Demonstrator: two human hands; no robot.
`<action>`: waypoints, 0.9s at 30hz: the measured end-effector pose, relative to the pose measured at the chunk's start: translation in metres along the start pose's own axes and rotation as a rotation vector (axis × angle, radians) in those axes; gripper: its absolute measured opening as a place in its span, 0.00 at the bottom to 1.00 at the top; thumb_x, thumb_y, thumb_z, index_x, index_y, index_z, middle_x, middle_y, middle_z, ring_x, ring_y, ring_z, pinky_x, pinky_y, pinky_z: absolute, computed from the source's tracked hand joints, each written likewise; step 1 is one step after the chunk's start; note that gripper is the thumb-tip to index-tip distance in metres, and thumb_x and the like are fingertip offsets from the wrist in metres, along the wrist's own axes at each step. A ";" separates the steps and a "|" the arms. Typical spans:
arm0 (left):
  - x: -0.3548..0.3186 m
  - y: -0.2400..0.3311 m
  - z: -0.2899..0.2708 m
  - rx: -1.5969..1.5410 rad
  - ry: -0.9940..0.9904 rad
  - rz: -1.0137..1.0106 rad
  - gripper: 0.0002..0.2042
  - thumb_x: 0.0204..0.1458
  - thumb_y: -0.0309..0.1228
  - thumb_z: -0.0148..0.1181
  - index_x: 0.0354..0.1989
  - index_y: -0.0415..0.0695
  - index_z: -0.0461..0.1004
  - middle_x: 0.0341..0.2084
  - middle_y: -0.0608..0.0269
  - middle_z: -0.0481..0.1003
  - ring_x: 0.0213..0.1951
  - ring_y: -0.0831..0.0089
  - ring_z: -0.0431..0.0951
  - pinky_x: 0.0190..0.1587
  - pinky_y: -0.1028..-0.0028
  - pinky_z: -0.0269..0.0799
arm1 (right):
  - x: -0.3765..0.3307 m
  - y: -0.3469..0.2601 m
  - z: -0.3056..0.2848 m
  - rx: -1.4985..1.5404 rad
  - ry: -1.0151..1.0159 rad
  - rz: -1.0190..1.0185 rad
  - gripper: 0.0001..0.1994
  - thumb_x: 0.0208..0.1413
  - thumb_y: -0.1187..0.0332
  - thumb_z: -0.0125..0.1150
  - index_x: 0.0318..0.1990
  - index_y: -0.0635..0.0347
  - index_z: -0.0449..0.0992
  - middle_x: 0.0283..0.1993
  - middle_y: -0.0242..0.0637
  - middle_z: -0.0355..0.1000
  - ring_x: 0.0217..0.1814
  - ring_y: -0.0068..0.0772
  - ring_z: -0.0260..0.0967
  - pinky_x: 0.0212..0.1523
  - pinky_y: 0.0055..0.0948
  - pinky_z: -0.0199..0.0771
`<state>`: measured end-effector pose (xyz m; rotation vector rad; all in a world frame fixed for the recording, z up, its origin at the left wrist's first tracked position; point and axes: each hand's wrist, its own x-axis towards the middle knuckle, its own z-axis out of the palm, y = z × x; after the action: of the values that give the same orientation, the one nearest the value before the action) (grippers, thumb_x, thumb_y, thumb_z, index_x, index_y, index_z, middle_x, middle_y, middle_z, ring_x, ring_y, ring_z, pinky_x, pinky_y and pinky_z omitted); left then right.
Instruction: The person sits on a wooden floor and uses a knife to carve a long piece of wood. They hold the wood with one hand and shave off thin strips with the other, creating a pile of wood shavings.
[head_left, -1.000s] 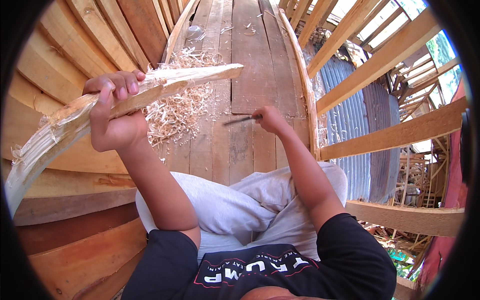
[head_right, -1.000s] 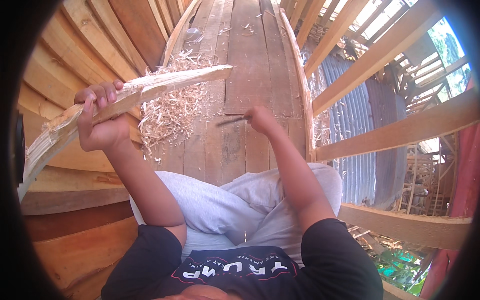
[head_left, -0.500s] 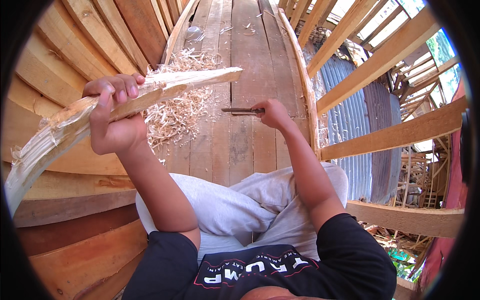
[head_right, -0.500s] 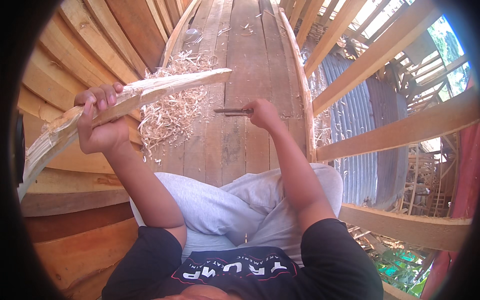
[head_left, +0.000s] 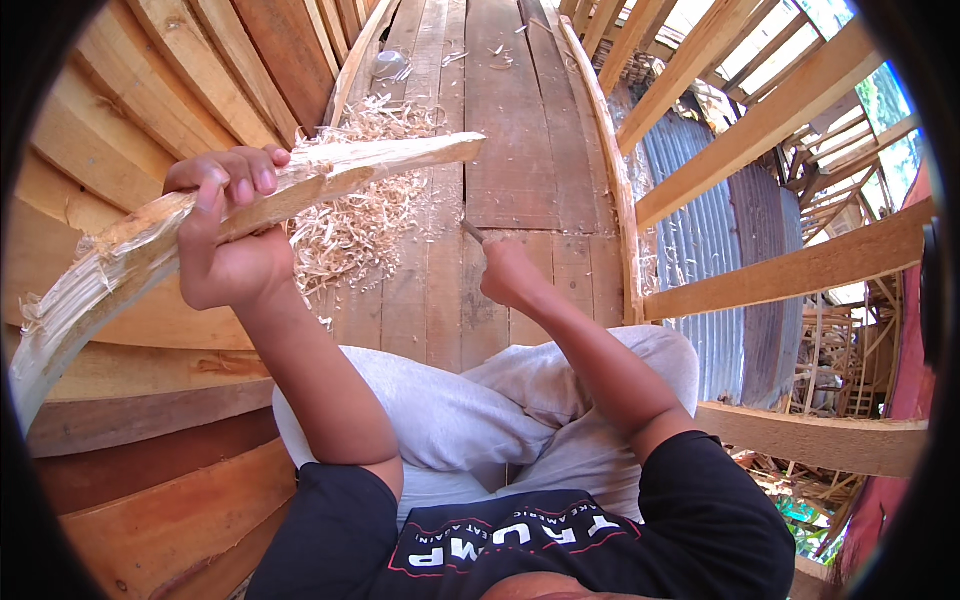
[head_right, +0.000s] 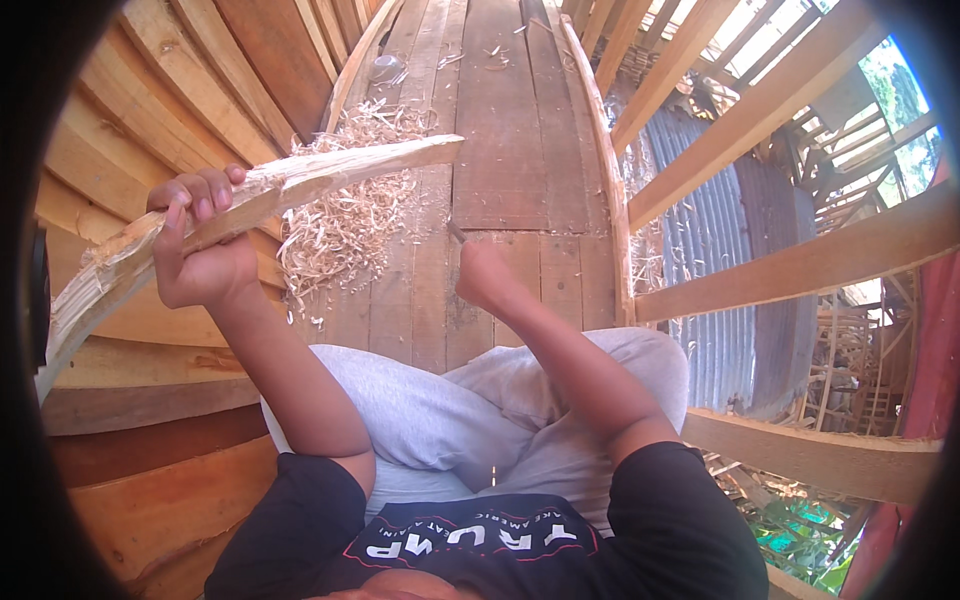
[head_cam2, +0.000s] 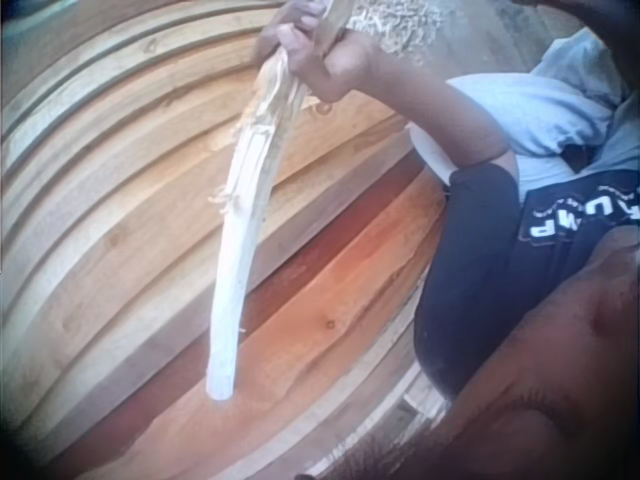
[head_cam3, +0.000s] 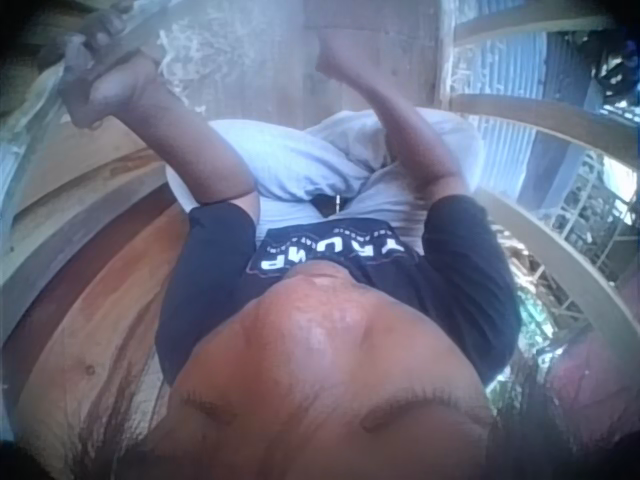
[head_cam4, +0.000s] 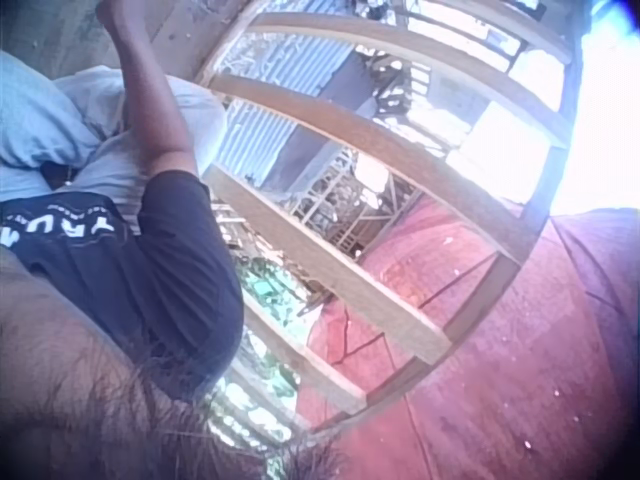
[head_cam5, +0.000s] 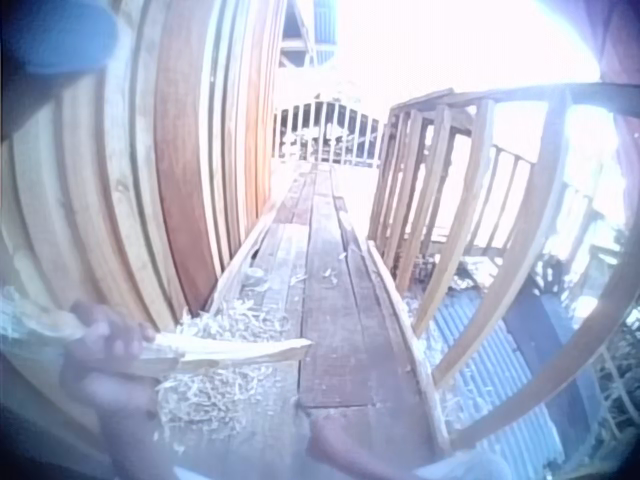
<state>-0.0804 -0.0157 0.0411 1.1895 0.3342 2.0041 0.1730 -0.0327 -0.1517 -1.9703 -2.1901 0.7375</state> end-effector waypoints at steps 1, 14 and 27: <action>0.000 0.000 0.000 -0.002 -0.005 0.000 0.07 0.43 0.32 0.53 0.26 0.42 0.67 0.18 0.62 0.64 0.26 0.68 0.66 0.42 0.59 0.65 | -0.003 -0.001 0.004 0.018 0.053 -0.016 0.09 0.43 0.79 0.52 0.32 0.75 0.74 0.36 0.65 0.71 0.42 0.62 0.70 0.44 0.46 0.73; 0.001 -0.001 0.000 -0.017 -0.018 -0.005 0.08 0.43 0.33 0.54 0.27 0.42 0.67 0.18 0.62 0.64 0.26 0.68 0.66 0.42 0.59 0.65 | -0.005 -0.024 0.026 0.242 0.065 -0.115 0.18 0.42 0.83 0.51 0.44 0.78 0.66 0.40 0.67 0.66 0.44 0.65 0.68 0.46 0.49 0.71; 0.001 -0.002 0.004 0.007 -0.009 -0.011 0.07 0.42 0.32 0.53 0.25 0.42 0.66 0.18 0.62 0.63 0.26 0.68 0.65 0.42 0.59 0.65 | 0.005 -0.008 0.017 0.178 -0.039 0.033 0.17 0.49 0.75 0.52 0.47 0.70 0.71 0.41 0.62 0.72 0.42 0.55 0.74 0.37 0.43 0.75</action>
<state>-0.0761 -0.0142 0.0424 1.1982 0.3427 1.9896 0.1580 -0.0330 -0.1643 -1.9240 -2.0366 0.9472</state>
